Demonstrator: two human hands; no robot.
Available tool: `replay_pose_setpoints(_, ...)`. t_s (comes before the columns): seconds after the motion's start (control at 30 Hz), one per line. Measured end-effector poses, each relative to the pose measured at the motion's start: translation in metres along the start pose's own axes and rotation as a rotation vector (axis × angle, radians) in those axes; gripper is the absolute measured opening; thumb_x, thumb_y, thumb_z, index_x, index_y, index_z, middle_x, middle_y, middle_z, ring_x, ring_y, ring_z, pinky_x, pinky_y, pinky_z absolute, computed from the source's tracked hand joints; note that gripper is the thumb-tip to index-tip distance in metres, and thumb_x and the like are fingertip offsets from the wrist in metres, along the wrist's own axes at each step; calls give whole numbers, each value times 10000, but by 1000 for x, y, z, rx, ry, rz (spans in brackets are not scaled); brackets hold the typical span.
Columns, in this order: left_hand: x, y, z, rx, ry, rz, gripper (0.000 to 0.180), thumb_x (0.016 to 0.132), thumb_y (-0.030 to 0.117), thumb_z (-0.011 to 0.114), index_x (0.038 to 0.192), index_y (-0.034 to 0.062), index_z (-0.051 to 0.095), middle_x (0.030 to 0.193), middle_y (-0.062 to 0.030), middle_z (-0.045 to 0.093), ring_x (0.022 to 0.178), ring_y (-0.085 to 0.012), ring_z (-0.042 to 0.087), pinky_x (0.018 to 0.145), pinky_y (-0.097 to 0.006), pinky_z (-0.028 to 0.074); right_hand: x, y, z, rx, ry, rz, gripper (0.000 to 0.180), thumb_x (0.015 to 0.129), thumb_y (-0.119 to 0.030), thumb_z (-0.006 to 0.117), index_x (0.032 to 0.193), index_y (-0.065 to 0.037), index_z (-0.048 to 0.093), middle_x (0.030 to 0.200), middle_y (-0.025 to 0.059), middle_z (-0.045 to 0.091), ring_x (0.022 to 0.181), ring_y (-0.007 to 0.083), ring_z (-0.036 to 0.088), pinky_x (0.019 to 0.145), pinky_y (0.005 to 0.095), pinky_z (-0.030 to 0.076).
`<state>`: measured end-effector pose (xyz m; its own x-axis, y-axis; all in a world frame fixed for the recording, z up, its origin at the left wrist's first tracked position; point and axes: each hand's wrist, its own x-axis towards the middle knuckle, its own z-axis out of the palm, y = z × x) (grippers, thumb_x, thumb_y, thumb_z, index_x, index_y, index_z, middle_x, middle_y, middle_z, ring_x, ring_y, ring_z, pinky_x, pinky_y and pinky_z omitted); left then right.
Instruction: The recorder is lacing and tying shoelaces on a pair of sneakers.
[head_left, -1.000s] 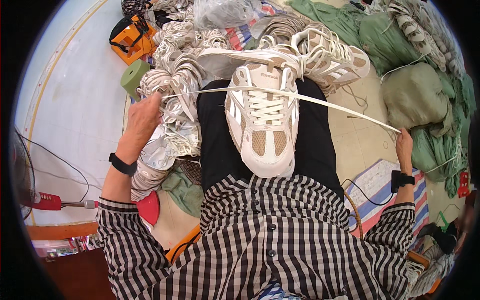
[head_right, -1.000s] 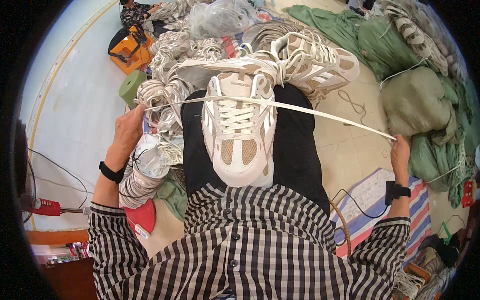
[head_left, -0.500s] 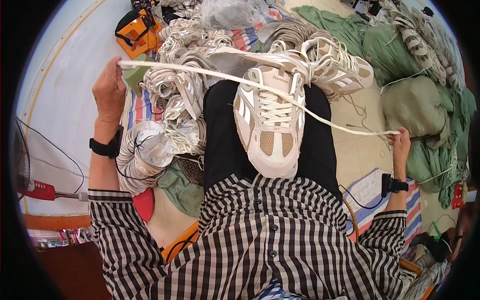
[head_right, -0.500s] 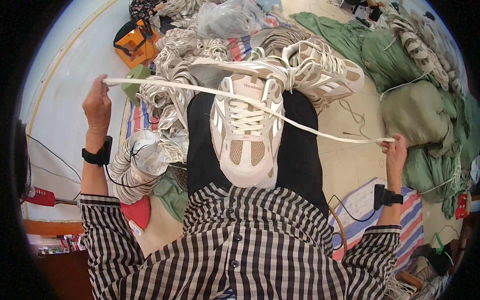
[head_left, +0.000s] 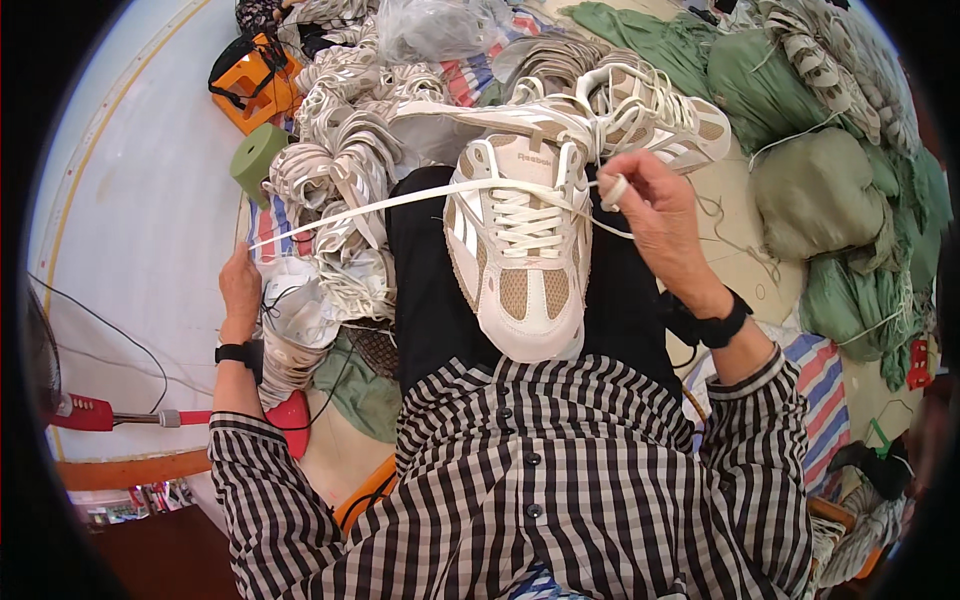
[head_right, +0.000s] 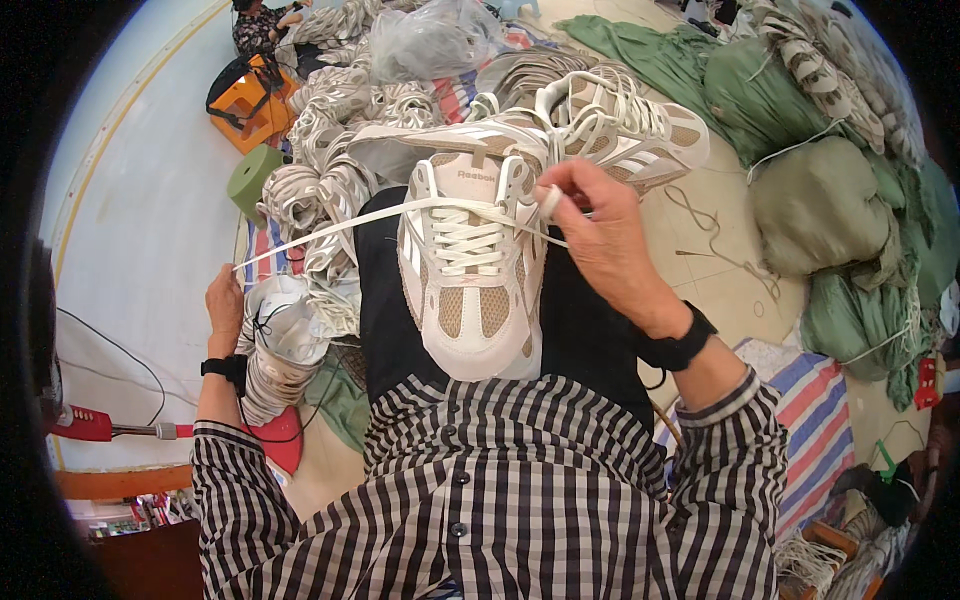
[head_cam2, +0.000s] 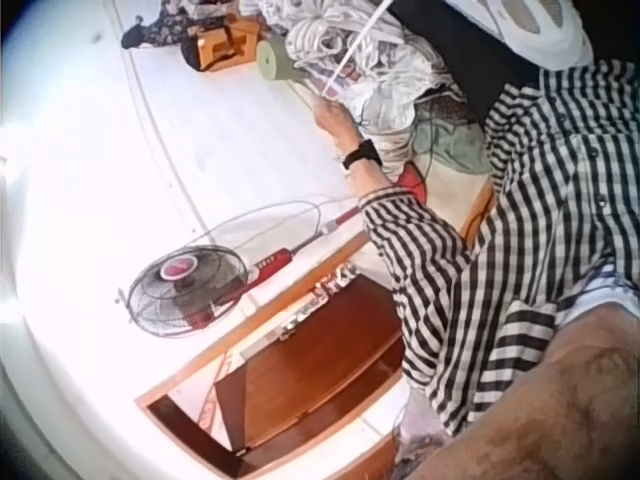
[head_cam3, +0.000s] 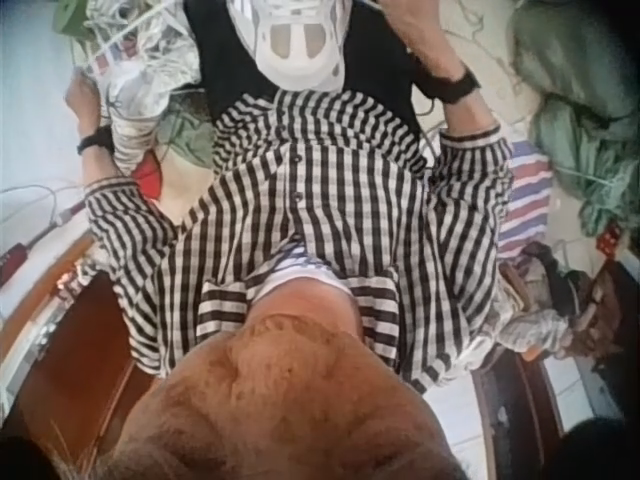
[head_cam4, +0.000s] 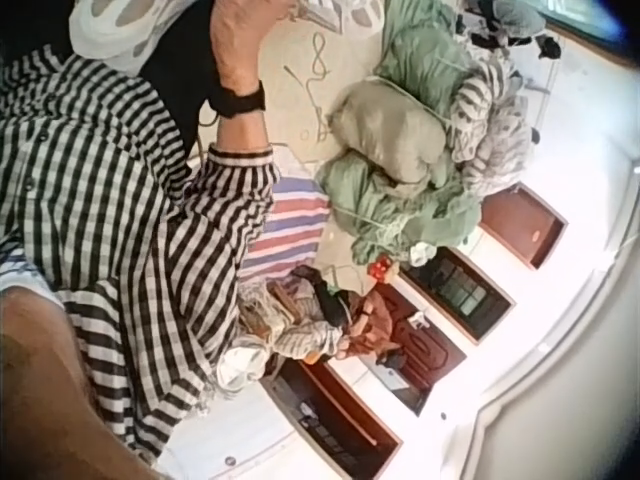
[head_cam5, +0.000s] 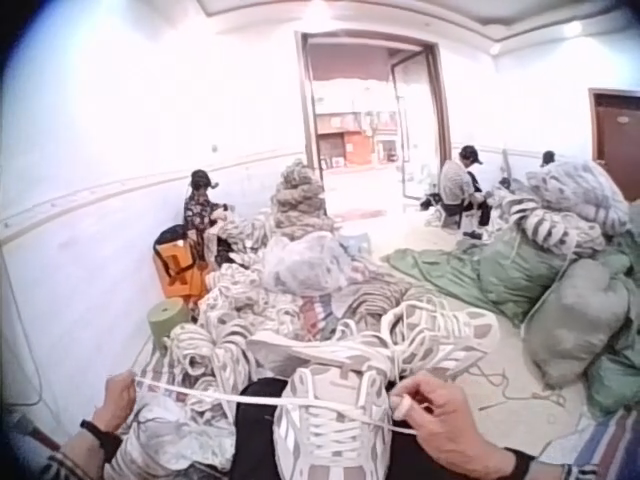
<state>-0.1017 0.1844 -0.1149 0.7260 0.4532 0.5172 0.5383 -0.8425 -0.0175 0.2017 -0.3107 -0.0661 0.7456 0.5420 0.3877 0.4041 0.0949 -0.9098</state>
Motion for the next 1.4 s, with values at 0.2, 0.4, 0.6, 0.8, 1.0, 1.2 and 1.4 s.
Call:
replay_pose_setpoints(0.2,-25,-9,27,82,-160,53,151,881,79,511,935,27,643,763,-236,631,732,-438,613,647,-518,473,6,2,18,-178,23,-58,66,887,-46,622,925,-1,593,750,51,608,658,116,539,633,272,467)
replay_pose_setpoints(0.4,-40,-16,44,-15,-244,38,191,890,109,495,776,-1,602,725,-287,587,712,-483,577,619,-542,434,3,7,16,-281,48,-121,55,853,4,597,906,-8,591,766,90,626,657,180,584,636,304,483)
replay_pose_setpoints(0.6,-52,-18,53,-44,-242,-16,145,864,85,524,788,-12,602,718,-280,588,702,-475,577,618,-535,431,3,4,17,-487,70,-302,110,805,51,570,886,-22,586,799,134,620,715,315,619,643,365,487)
replay_pose_setpoints(0.8,-59,-18,63,-36,-208,-25,124,851,78,536,806,-11,609,709,-249,612,684,-440,600,621,-509,452,6,-1,19,-639,44,-437,149,772,52,567,891,-35,578,809,136,605,757,339,620,652,399,494)
replay_pose_setpoints(1.0,-22,41,37,-528,-221,-279,130,885,85,525,950,22,618,712,-137,652,658,-214,641,590,-345,478,11,0,21,-661,-4,-453,120,776,36,578,875,-30,575,756,122,591,679,278,608,615,374,480)
replay_pose_setpoints(1.2,25,179,-27,-1044,-163,-77,147,909,12,525,1019,18,623,858,-34,660,762,-88,612,657,-234,488,16,3,15,-14,-98,173,69,881,-71,641,853,-26,596,673,-50,514,624,35,429,564,214,369)
replay_pose_setpoints(1.4,44,292,-71,-1264,-195,158,124,908,38,583,1010,5,645,818,-25,646,739,-76,599,681,-221,493,16,3,14,-50,-110,174,109,902,-104,645,844,-32,587,720,-75,520,660,15,450,579,195,374)
